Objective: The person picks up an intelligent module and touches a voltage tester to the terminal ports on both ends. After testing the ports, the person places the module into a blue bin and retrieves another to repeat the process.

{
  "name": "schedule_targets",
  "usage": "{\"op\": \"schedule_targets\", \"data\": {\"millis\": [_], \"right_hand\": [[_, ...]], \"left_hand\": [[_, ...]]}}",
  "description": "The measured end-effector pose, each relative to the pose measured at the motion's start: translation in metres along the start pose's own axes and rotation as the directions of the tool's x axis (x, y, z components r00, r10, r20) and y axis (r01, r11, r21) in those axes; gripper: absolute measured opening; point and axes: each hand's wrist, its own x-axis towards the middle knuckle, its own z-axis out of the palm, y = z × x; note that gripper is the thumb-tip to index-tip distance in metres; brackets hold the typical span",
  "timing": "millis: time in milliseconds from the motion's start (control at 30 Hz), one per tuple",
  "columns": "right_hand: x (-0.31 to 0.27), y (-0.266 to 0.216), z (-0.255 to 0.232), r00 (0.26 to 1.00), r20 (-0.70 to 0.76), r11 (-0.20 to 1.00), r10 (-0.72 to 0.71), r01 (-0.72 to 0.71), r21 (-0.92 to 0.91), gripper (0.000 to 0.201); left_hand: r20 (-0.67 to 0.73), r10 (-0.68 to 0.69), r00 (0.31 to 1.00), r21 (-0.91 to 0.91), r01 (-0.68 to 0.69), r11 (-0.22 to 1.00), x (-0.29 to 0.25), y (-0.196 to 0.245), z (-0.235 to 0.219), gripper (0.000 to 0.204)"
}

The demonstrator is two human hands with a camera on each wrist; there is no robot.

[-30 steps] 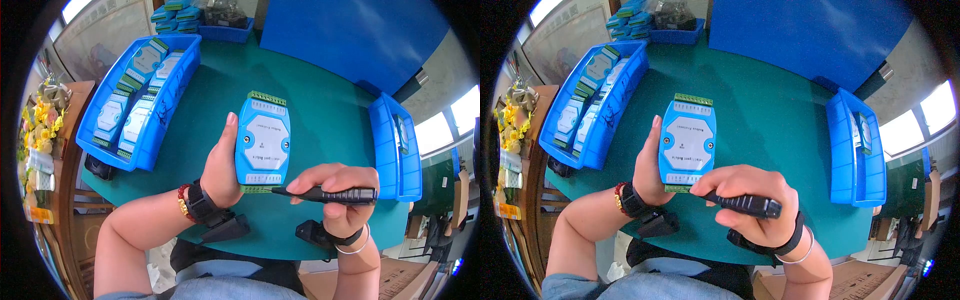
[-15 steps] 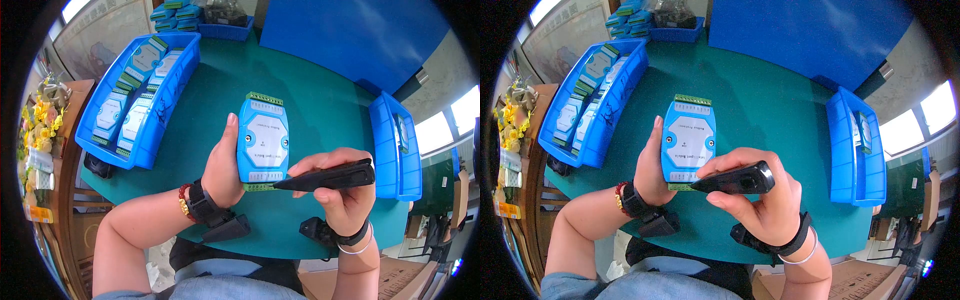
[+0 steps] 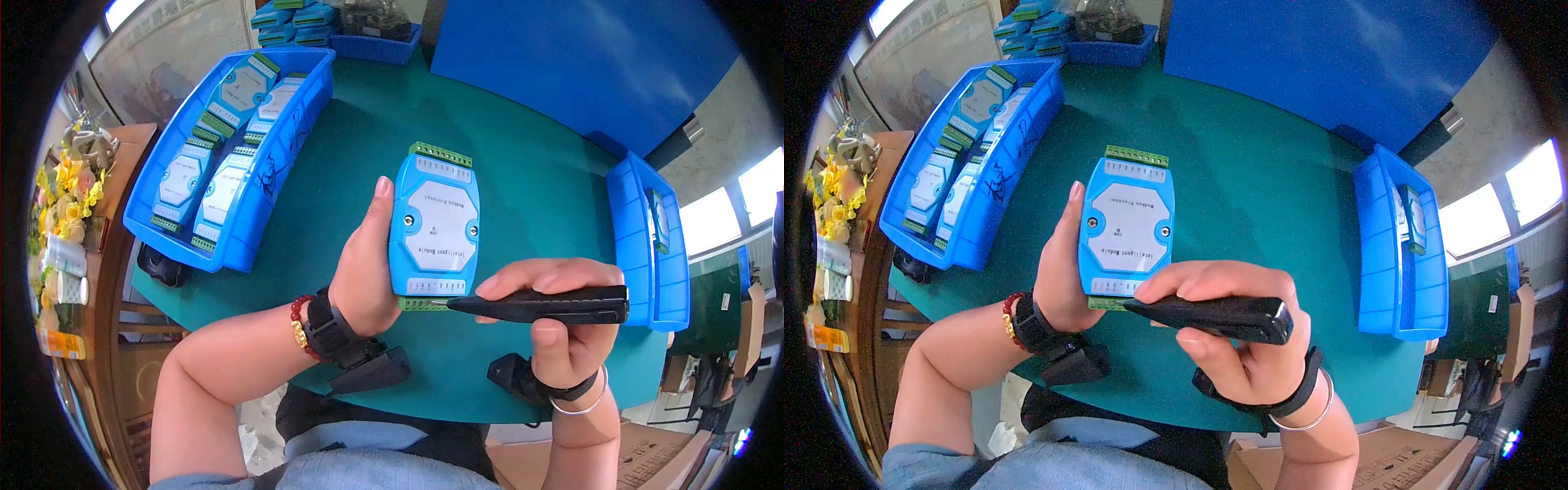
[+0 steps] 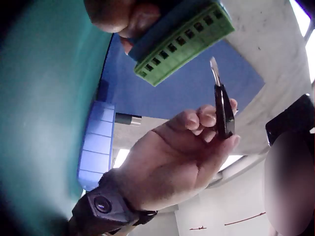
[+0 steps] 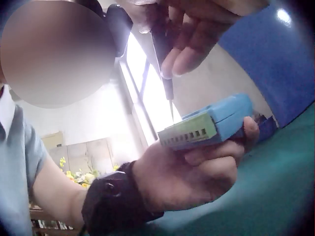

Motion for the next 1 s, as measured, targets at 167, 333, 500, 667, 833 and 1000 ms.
{"op": "schedule_targets", "data": {"millis": [167,333,500,667,833,1000], "right_hand": [[0.0054,-0.0047,-0.0009,0.997,0.072,0.985,0.012,0.0,-0.17,0.03],[0.0025,-0.0085,0.0023,0.998,-0.025,0.95,0.053,-0.058,-0.307,0.038],[-0.0002,-0.0018,0.0031,0.995,-0.075,0.99,0.067,-0.076,-0.122,0.033],[0.0001,-0.0052,0.0006,0.996,-0.081,0.993,0.021,-0.012,0.117,0.027],[-0.0006,-0.0055,0.0045,0.997,-0.004,0.99,0.072,-0.071,0.122,0.023],[0.0046,-0.0054,-0.0007,0.998,0.06,0.999,0.012,-0.009,-0.045,0.022]], "left_hand": [[0.0,-0.016,1.0,0.015,0.016,1.0,0.0002,-0.0017,-0.0003,0.059],[-0.001,-0.058,0.998,0.041,0.058,0.997,-0.0002,-0.0073,0.0018,0.059],[-0.013,-0.045,0.999,0.044,0.046,0.998,-0.0005,-0.0051,0.0002,0.059],[0.001,-0.031,1.0,0.008,0.031,0.999,-0.0006,-0.0016,0.0009,0.059],[0.037,-0.049,0.998,0.009,0.049,0.999,-0.0007,-0.0024,-0.001,0.057],[0.03,-0.102,0.994,0.058,0.101,0.993,-0.0022,-0.0007,0.004,0.056]]}}
